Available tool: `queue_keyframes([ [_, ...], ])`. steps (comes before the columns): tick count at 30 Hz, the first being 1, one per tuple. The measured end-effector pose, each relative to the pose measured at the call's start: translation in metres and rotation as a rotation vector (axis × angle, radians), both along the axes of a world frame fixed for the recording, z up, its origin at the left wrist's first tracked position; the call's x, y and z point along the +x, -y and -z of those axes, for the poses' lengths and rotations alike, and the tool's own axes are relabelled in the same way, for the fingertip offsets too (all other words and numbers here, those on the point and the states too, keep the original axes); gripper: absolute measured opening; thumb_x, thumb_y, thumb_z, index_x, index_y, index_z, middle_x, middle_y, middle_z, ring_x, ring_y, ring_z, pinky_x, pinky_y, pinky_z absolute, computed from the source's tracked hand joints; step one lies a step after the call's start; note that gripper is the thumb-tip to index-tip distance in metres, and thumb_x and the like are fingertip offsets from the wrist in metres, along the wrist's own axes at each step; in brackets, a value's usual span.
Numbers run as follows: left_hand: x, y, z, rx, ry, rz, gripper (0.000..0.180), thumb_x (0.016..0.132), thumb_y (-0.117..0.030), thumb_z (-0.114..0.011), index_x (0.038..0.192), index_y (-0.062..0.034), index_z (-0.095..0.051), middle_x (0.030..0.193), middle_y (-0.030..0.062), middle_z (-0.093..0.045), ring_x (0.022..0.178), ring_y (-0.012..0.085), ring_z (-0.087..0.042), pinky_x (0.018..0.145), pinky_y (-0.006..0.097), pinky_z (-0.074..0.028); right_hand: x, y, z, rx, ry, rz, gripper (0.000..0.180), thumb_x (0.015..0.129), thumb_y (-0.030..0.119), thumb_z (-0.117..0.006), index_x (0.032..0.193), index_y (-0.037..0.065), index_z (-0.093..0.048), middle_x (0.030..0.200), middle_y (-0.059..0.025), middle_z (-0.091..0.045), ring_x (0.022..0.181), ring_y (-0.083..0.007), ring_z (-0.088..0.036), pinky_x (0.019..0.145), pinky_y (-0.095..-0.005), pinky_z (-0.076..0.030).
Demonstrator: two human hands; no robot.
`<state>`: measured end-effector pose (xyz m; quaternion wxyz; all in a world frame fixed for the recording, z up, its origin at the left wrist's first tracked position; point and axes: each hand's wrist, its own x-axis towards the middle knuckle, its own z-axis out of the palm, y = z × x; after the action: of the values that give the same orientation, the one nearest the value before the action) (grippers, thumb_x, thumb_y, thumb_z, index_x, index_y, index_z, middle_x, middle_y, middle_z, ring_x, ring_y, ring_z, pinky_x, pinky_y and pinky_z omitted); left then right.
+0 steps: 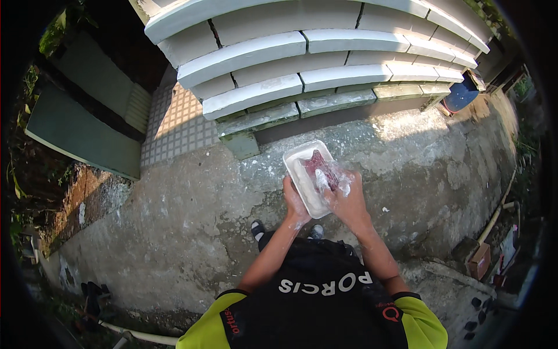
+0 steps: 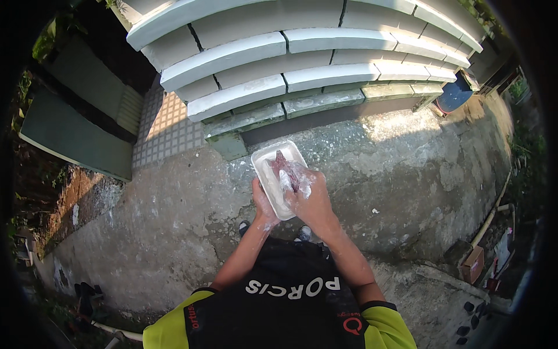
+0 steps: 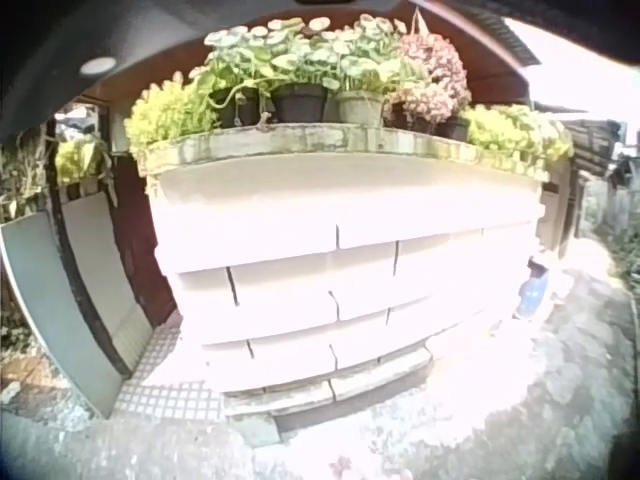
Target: Applying white putty to the horizontal grooves of a concrete wall structure using a red scraper tool.
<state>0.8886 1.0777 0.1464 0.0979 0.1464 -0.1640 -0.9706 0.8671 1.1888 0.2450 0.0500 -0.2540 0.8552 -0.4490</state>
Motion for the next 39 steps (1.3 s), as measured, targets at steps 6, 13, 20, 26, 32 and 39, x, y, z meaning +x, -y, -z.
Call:
queue_keyframes([
  [6, 0.003, 0.046, -0.001, 0.105, 0.015, 0.054, 0.052, 0.090, -0.046, -0.031, 0.116, -0.0054, -0.052, 0.107, 0.0107, -0.060, 0.098, 0.0242, -0.059, 0.087, 0.039, -0.047, -0.007, 0.038, 0.018, -0.002, -0.019, -0.001, 0.032, 0.066, 0.008, -0.059, 0.096, -0.003, -0.062, 0.089, -0.0222, -0.062, 0.082, -0.0386, -0.056, 0.078, -0.0441, -0.044],
  [13, 0.019, 0.097, -0.002, 0.066, 0.031, 0.125, 0.055, 0.091, -0.046, -0.029, 0.119, -0.0038, -0.050, 0.110, 0.0120, -0.059, 0.097, 0.0251, -0.059, 0.087, 0.038, -0.048, 0.006, 0.100, 0.000, 0.126, -0.234, 0.159, 0.035, 0.068, 0.006, -0.059, 0.102, 0.000, -0.061, 0.082, -0.0238, -0.060, 0.077, -0.0432, -0.057, 0.070, -0.0466, -0.048],
  [20, 0.029, 0.149, 0.039, 0.087, 0.007, 0.198, 0.055, 0.088, -0.048, -0.028, 0.119, -0.0076, -0.050, 0.109, 0.0113, -0.058, 0.099, 0.0251, -0.058, 0.087, 0.041, -0.047, 0.035, 0.142, 0.023, 0.029, -0.177, 0.081, 0.032, 0.066, 0.003, -0.058, 0.097, -0.001, -0.061, 0.083, -0.0244, -0.060, 0.079, -0.0434, -0.057, 0.070, -0.0464, -0.048],
  [26, 0.038, 0.172, 0.005, 0.097, 0.041, 0.222, 0.057, 0.090, -0.048, -0.029, 0.122, -0.0059, -0.050, 0.112, 0.0107, -0.059, 0.099, 0.0251, -0.059, 0.087, 0.039, -0.048, 0.028, 0.153, -0.003, 0.082, -0.255, 0.286, 0.028, 0.066, 0.000, -0.056, 0.093, 0.000, -0.061, 0.081, -0.0209, -0.061, 0.075, -0.0408, -0.058, 0.066, -0.0453, -0.048],
  [32, 0.038, 0.169, 0.021, -0.016, 0.010, 0.204, 0.057, 0.089, -0.047, -0.026, 0.124, -0.0079, -0.047, 0.116, 0.0091, -0.055, 0.106, 0.0245, -0.054, 0.093, 0.039, -0.044, 0.045, 0.184, 0.014, 0.068, -0.210, 0.262, 0.038, 0.069, 0.004, -0.058, 0.106, 0.004, -0.061, 0.081, -0.0213, -0.061, 0.074, -0.0400, -0.059, 0.067, -0.0455, -0.048],
  [39, 0.021, 0.162, 0.019, -0.053, 0.076, 0.143, 0.061, 0.090, -0.048, -0.023, 0.133, -0.0096, -0.041, 0.124, 0.0094, -0.051, 0.111, 0.0259, -0.051, 0.096, 0.041, -0.041, 0.034, 0.178, 0.008, 0.041, -0.231, 0.205, 0.030, 0.066, 0.005, -0.058, 0.094, -0.003, -0.060, 0.077, -0.0243, -0.058, 0.072, -0.0441, -0.056, 0.068, -0.0457, -0.048],
])
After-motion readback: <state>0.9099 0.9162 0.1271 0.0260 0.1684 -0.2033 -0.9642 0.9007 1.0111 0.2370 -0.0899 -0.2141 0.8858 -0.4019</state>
